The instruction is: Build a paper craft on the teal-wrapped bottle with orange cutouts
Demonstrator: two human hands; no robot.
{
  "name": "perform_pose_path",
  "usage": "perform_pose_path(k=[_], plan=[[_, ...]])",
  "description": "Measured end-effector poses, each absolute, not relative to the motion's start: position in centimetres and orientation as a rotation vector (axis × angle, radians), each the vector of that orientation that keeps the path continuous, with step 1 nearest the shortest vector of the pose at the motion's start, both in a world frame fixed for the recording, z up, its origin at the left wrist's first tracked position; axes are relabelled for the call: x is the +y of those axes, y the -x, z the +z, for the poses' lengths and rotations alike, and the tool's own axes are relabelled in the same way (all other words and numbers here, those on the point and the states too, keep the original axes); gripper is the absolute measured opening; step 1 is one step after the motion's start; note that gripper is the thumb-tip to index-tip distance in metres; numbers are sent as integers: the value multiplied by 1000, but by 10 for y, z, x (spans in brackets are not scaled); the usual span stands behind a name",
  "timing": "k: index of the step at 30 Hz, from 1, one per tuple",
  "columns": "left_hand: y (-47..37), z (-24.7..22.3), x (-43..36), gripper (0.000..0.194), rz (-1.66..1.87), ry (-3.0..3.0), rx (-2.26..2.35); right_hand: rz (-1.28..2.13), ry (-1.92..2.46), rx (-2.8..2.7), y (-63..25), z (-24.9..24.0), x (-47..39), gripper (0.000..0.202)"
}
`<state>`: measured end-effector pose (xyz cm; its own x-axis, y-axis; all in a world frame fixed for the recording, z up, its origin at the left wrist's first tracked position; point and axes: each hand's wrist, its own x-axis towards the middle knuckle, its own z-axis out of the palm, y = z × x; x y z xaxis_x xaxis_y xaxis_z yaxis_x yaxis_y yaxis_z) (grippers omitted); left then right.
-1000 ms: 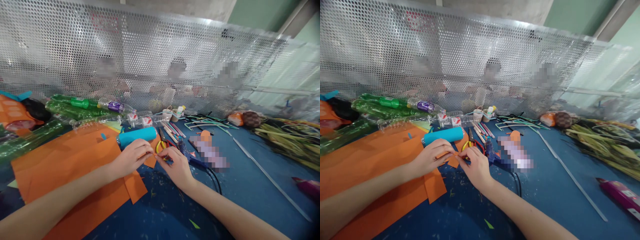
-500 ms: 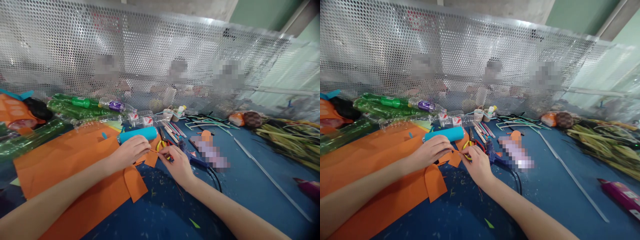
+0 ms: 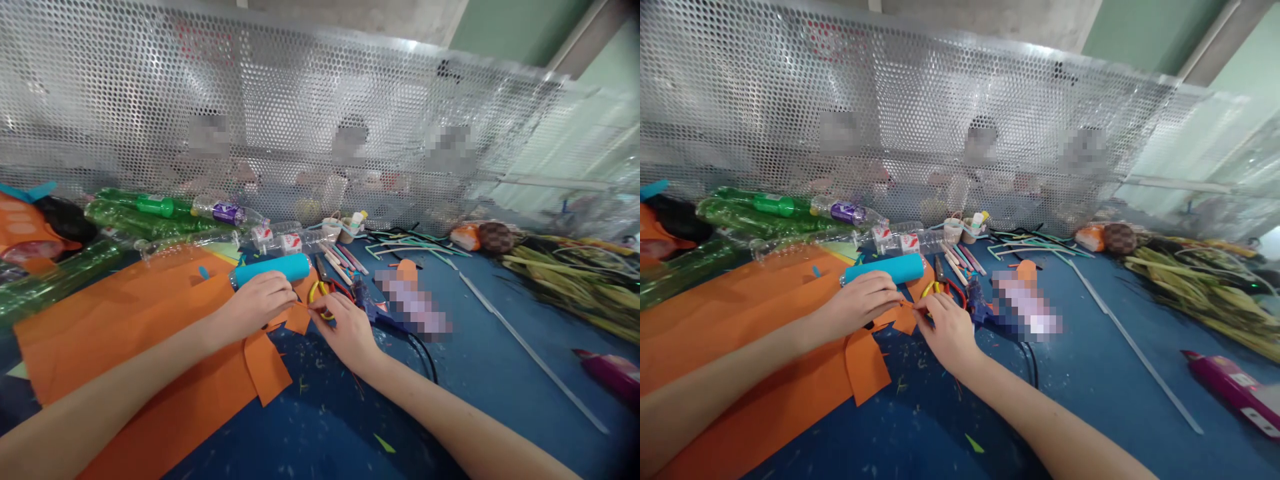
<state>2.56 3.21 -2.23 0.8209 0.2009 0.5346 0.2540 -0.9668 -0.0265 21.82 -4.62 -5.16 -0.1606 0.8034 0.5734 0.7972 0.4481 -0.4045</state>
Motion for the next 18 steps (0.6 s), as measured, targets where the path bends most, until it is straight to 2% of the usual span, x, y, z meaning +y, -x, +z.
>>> perform_pose_path(k=[8, 12, 18], plan=[[-22, -25, 38, 17, -948, 2960, -419, 28, 1405, -1887, -221, -55, -44, 10], [-20, -24, 41, 16, -958, 2970, -441, 110, 1353, -1871, -222, -55, -41, 4], [-20, -22, 44, 14, -1013, 3003, -519, 122, 1326, -1874, -223, -54, -40, 11]])
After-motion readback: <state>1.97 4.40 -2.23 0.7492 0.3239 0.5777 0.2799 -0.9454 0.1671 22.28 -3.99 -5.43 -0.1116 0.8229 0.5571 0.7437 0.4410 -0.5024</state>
